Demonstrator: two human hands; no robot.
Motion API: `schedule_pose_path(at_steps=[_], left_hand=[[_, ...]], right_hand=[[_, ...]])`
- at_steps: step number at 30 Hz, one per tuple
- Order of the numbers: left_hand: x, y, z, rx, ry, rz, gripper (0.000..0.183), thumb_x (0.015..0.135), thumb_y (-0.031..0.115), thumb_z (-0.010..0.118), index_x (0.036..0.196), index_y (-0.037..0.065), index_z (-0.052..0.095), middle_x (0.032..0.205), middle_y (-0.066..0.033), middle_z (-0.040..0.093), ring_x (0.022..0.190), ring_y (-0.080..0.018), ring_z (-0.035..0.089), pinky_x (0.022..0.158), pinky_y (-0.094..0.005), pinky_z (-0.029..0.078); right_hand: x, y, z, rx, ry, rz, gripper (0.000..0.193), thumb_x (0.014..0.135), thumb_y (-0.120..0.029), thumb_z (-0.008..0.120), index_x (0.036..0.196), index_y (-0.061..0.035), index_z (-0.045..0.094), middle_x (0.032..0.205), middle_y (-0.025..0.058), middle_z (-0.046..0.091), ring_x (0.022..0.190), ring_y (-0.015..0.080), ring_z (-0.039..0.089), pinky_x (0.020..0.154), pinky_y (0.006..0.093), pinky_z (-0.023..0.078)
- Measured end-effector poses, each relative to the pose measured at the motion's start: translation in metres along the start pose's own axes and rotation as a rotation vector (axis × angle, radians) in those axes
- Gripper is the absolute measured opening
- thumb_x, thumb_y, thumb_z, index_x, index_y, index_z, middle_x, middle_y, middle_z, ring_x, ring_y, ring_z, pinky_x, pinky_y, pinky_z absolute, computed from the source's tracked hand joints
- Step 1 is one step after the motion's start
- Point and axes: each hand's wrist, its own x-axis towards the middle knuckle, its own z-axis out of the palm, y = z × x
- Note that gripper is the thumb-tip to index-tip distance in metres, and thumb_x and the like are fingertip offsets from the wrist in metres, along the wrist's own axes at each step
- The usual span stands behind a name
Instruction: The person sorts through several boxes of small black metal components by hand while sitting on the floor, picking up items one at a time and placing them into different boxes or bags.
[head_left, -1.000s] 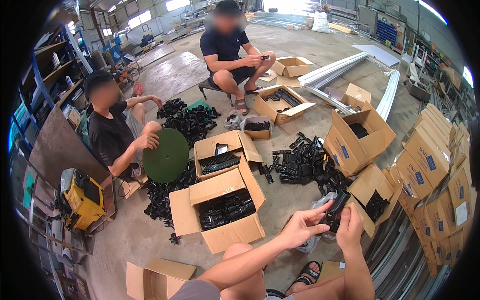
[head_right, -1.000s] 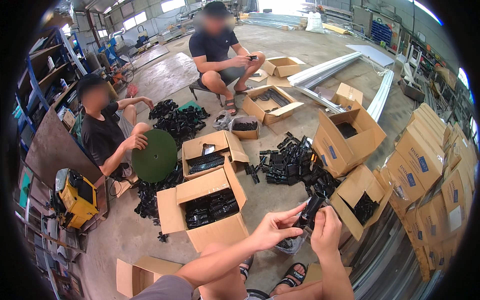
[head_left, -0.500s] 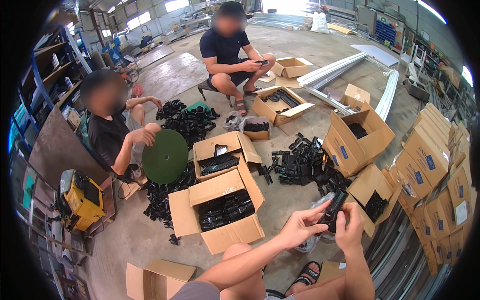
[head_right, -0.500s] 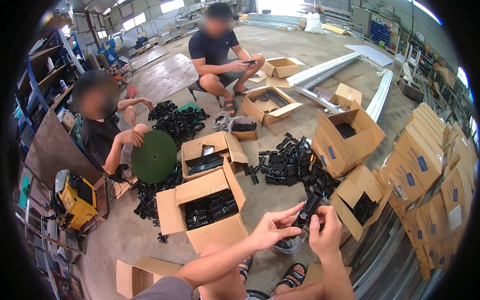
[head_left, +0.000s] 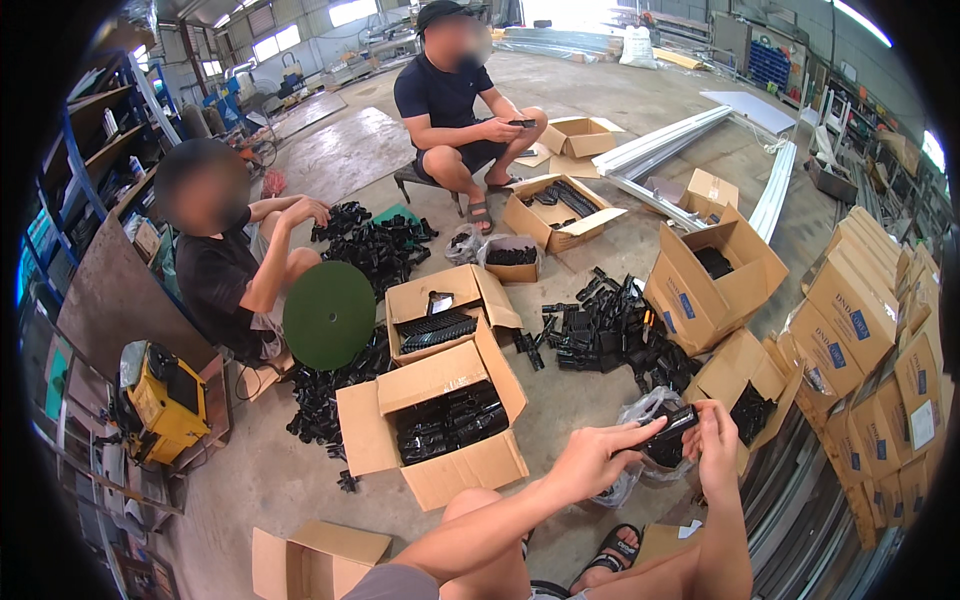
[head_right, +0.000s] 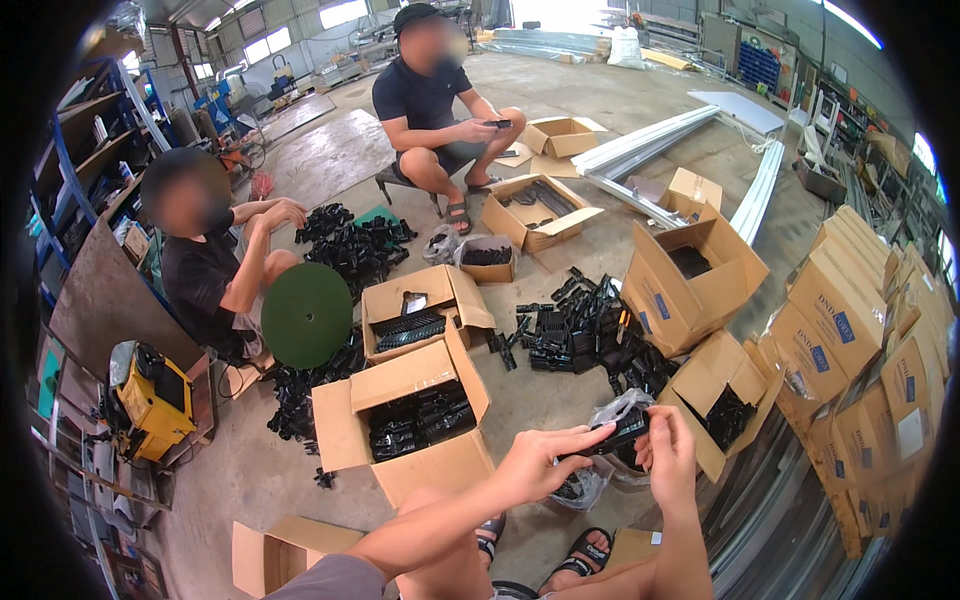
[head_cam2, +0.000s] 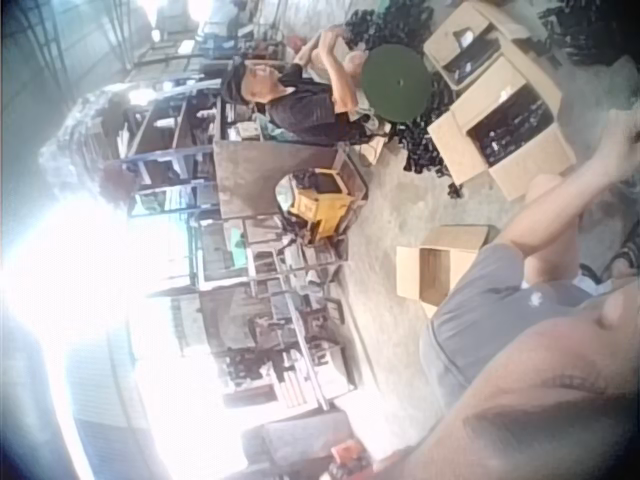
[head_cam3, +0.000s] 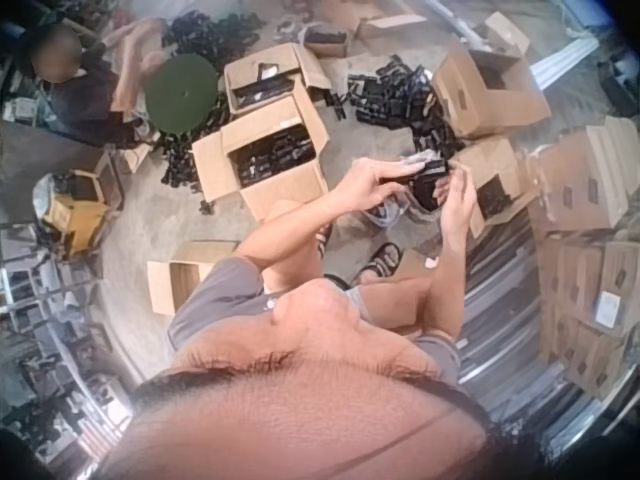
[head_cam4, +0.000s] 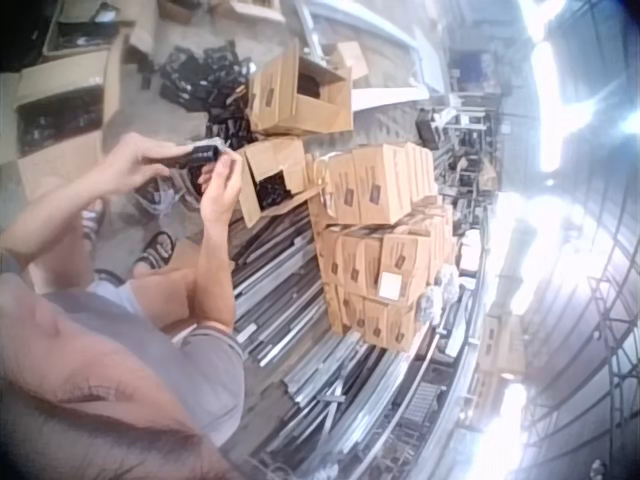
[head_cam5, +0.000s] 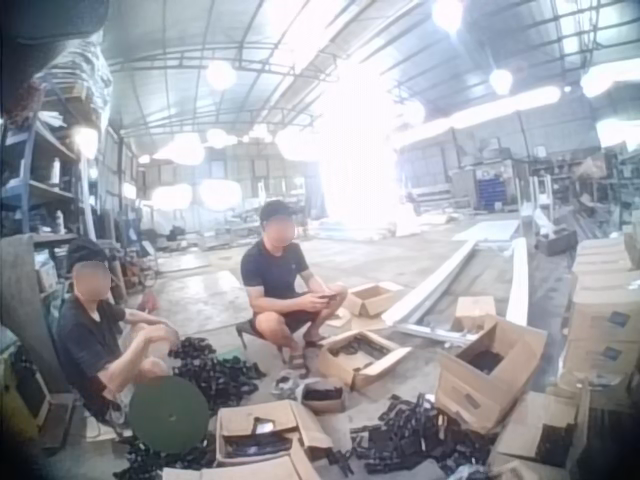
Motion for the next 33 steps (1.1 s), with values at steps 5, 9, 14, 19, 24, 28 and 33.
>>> schedule_pose_path(at_steps=[5, 9, 14, 19, 24, 28, 33], left_hand=[[0.000, -0.009, -0.005, 0.328, -0.066, 0.123, 0.069, 0.077, -0.004, 0.062, 0.138, 0.029, 0.061, 0.119, -0.0153, 0.068, 0.104, -0.0354, 0.066, 0.086, -0.0412, 0.055], [0.003, -0.015, -0.010, 0.371, -0.067, 0.213, 0.070, 0.076, -0.004, 0.063, 0.139, 0.025, 0.059, 0.122, -0.0143, 0.067, 0.109, -0.0335, 0.064, 0.089, -0.0419, 0.054], [0.012, -0.019, -0.004, 0.156, 0.025, 0.188, 0.068, 0.075, -0.003, 0.068, 0.139, 0.019, 0.059, 0.122, -0.0140, 0.066, 0.113, -0.0323, 0.063, 0.099, -0.0418, 0.051], [0.014, -0.027, 0.015, -0.101, 0.366, -0.133, 0.066, 0.082, 0.006, 0.076, 0.143, 0.008, 0.051, 0.122, -0.0127, 0.067, 0.112, -0.0252, 0.065, 0.101, -0.0381, 0.051], [0.008, -0.031, 0.020, -1.332, 0.007, -0.723, 0.044, 0.099, 0.019, 0.064, 0.138, 0.007, 0.048, 0.125, -0.0138, 0.063, 0.112, -0.0199, 0.064, 0.098, -0.0342, 0.054], [0.008, -0.023, 0.004, -1.337, 0.056, -0.555, 0.037, 0.101, 0.016, 0.060, 0.133, 0.003, 0.047, 0.130, -0.0126, 0.061, 0.111, -0.0207, 0.066, 0.096, -0.0353, 0.056], [0.007, -0.029, -0.003, -1.194, 0.039, -0.546, 0.045, 0.095, 0.011, 0.069, 0.136, 0.007, 0.049, 0.125, -0.0090, 0.066, 0.110, -0.0172, 0.066, 0.092, -0.0335, 0.055]], right_hand=[[-0.002, -0.007, -0.003, -0.072, -0.088, 0.201, 0.020, 0.101, -0.021, 0.059, 0.107, -0.0020, 0.061, 0.071, 0.0006, 0.059, 0.055, 0.0040, 0.052, 0.048, 0.0190, 0.039], [-0.003, -0.008, -0.005, -0.073, -0.105, 0.270, 0.016, 0.099, -0.018, 0.063, 0.100, -0.0022, 0.062, 0.068, -0.0003, 0.059, 0.051, 0.0036, 0.052, 0.046, 0.0192, 0.039], [-0.007, 0.003, 0.004, -0.066, -0.013, 0.081, 0.011, 0.098, -0.014, 0.062, 0.095, -0.0032, 0.060, 0.070, -0.0002, 0.059, 0.051, 0.0035, 0.051, 0.044, 0.0196, 0.039], [-0.016, 0.009, 0.021, -0.116, 0.170, -0.087, 0.009, 0.096, -0.010, 0.064, 0.097, -0.0008, 0.062, 0.069, -0.0011, 0.059, 0.053, 0.0039, 0.051, 0.047, 0.0206, 0.038], [-0.024, 0.016, 0.036, -0.635, 0.222, -0.615, 0.018, 0.085, -0.007, 0.075, 0.100, -0.0010, 0.066, 0.076, 0.0091, 0.064, 0.055, 0.0170, 0.059, 0.051, 0.0309, 0.047], [-0.024, 0.023, 0.047, -0.796, 0.096, -0.822, 0.027, 0.082, -0.010, 0.077, 0.107, -0.0054, 0.067, 0.089, 0.0102, 0.066, 0.074, 0.0280, 0.065, 0.062, 0.0388, 0.053], [-0.029, 0.013, 0.048, -0.749, -0.044, -0.716, 0.037, 0.080, -0.022, 0.081, 0.109, -0.0054, 0.065, 0.098, 0.0116, 0.066, 0.085, 0.0318, 0.065, 0.073, 0.0412, 0.053]])
